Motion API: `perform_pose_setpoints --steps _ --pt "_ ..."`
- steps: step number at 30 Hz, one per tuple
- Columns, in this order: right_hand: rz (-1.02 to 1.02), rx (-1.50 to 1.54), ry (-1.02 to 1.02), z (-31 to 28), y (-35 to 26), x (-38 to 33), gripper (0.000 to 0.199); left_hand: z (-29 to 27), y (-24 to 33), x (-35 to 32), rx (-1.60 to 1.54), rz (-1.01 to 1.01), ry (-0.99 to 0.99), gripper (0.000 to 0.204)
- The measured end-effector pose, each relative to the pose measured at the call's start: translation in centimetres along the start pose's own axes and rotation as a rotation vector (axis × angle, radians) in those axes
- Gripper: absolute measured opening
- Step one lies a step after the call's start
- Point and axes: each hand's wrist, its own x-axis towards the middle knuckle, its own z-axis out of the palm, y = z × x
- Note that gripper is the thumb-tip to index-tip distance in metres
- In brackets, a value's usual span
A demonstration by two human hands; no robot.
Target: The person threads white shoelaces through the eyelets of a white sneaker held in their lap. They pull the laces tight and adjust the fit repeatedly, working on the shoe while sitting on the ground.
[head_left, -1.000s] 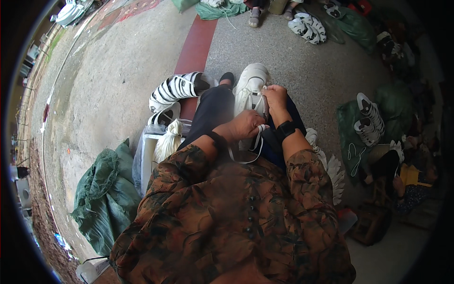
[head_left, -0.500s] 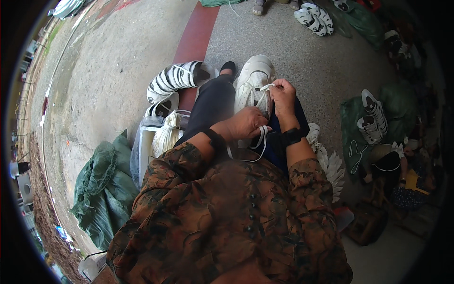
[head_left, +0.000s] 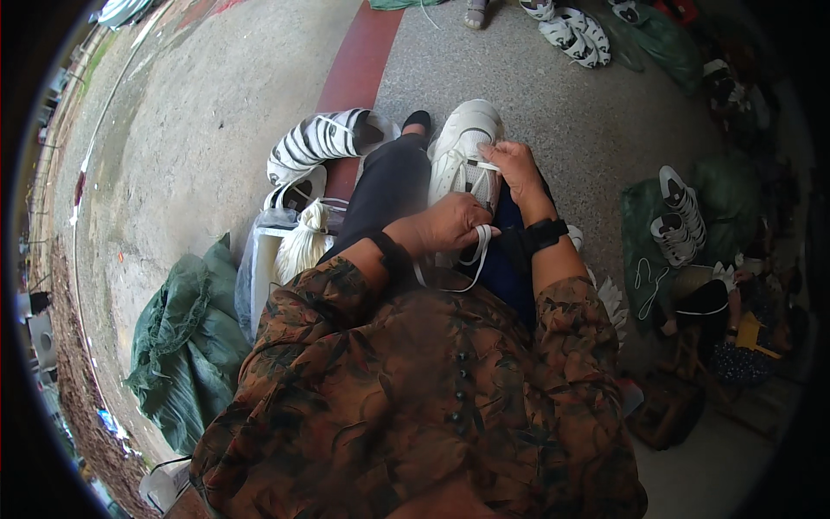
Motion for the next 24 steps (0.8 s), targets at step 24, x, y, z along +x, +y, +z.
perform_pose_setpoints --steps 24 --pt "-0.009 0.324 -0.013 -1.3 2.6 -0.6 0.02 -1.9 9.6 -0.5 -0.162 0.126 0.013 0.029"
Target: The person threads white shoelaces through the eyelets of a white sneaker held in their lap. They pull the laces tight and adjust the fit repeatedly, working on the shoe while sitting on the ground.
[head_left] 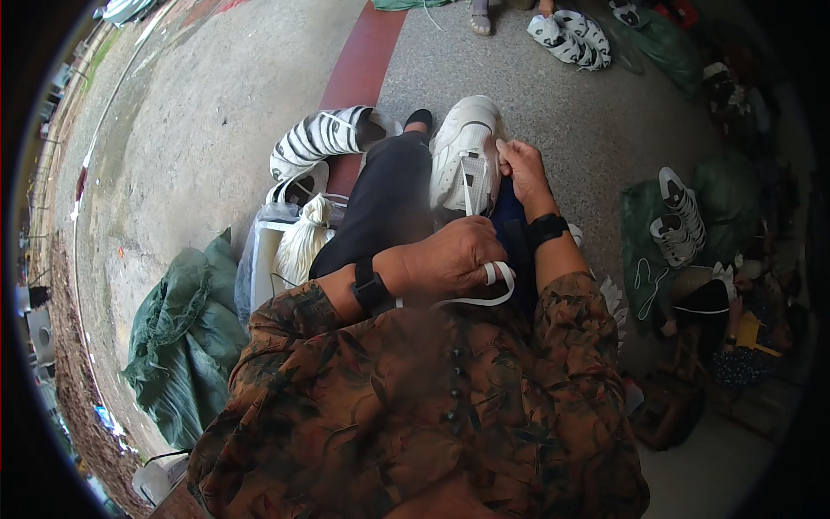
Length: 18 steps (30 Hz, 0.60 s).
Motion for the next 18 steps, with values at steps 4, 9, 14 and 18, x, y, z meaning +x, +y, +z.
perform_pose_setpoints --steps 4,9,14,18 --pt "-0.026 0.043 0.034 0.0 0.5 -1.6 0.015 -0.4 0.4 0.2 -0.015 -0.028 -0.042 0.026" --pt "-0.091 0.061 0.037 0.2 0.9 -2.0 0.014 -0.6 1.0 0.2 -0.077 -0.047 -0.08 0.024" --pt "-0.173 -0.02 0.03 0.8 1.0 -3.0 0.014 -0.8 0.9 -0.1 -0.106 -0.063 -0.053 0.025" --pt "-0.22 -0.138 0.043 1.3 0.6 -4.3 0.015 -0.4 0.6 -0.3 -0.141 -0.052 -0.045 0.027"
